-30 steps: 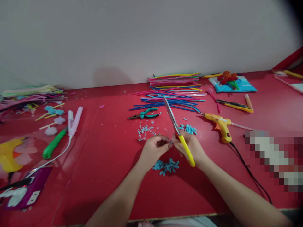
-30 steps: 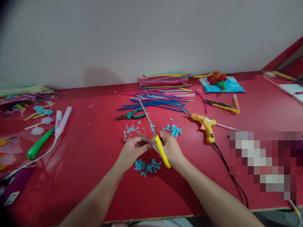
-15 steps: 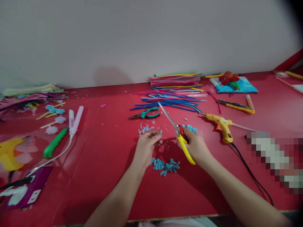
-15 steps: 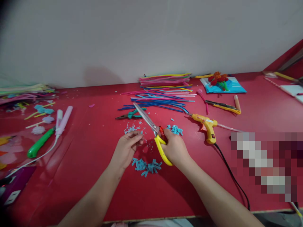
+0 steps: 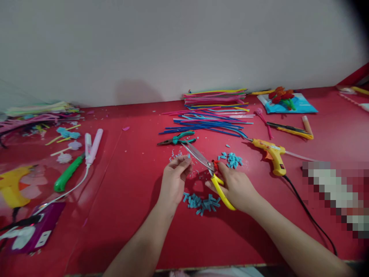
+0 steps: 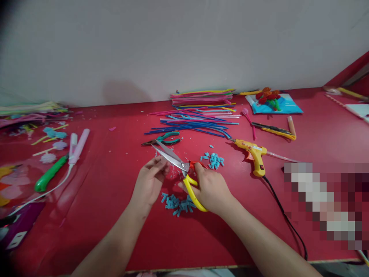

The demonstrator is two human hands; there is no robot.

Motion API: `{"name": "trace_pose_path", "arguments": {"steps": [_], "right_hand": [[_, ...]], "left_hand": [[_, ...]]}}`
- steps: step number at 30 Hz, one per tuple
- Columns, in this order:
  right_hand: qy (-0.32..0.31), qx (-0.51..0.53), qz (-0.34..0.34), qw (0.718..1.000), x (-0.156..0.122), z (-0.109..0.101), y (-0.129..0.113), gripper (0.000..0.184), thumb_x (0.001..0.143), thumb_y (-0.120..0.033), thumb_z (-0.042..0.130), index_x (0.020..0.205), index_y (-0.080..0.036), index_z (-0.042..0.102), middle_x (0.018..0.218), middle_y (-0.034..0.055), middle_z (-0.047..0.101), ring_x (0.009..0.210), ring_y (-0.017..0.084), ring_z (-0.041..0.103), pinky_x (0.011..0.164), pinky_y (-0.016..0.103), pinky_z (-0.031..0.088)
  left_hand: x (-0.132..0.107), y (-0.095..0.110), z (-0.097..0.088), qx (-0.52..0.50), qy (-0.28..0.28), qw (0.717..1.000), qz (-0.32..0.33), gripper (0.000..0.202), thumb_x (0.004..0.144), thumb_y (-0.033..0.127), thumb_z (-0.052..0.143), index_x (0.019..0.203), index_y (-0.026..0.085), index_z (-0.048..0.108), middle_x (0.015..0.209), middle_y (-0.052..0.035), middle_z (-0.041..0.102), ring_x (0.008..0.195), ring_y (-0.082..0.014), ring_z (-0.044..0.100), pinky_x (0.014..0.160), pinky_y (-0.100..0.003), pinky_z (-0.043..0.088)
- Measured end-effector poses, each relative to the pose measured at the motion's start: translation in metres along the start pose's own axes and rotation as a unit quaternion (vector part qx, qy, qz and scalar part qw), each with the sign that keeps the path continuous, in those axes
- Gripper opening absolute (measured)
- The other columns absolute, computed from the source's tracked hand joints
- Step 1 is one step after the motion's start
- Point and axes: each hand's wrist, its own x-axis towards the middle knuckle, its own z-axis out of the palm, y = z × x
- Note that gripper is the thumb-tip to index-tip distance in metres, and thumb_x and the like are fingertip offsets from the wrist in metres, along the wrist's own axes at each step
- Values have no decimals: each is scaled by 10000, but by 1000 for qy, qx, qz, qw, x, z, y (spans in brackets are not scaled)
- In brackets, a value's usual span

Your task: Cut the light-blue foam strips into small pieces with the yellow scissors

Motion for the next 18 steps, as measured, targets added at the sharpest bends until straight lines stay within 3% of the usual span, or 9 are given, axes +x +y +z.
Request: {"name": "trace_pose_path", "arguments": {"steps": [7,15,18], "right_hand": [[-17,-120,-22,992,-3,5,3,368,800,-526,288,824,-181,414,600,38,579,494,156,520,456,258,161],[-14,-134,-31,990,-2,1,1,387,809,-521,263,852,-172,423,629,44,588,530,165,539,457,268,146],[-20,-133,-31,990,-2,0,1,391,812,-515,259,866,-165,425,628,50,589,522,166,538,456,270,147]], "left_hand": [[1,6,-1,-18,-4,999,36,74,672,145,582,743,155,597,654,14,554,554,-56,486,555,-183,389],[-2,3,-1,83,7,994,66,70,656,151,598,724,147,611,638,10,566,563,-71,492,580,-204,396],[-3,4,1,75,13,994,77,69,656,156,597,724,151,612,647,9,568,566,-72,492,581,-204,397]]}}
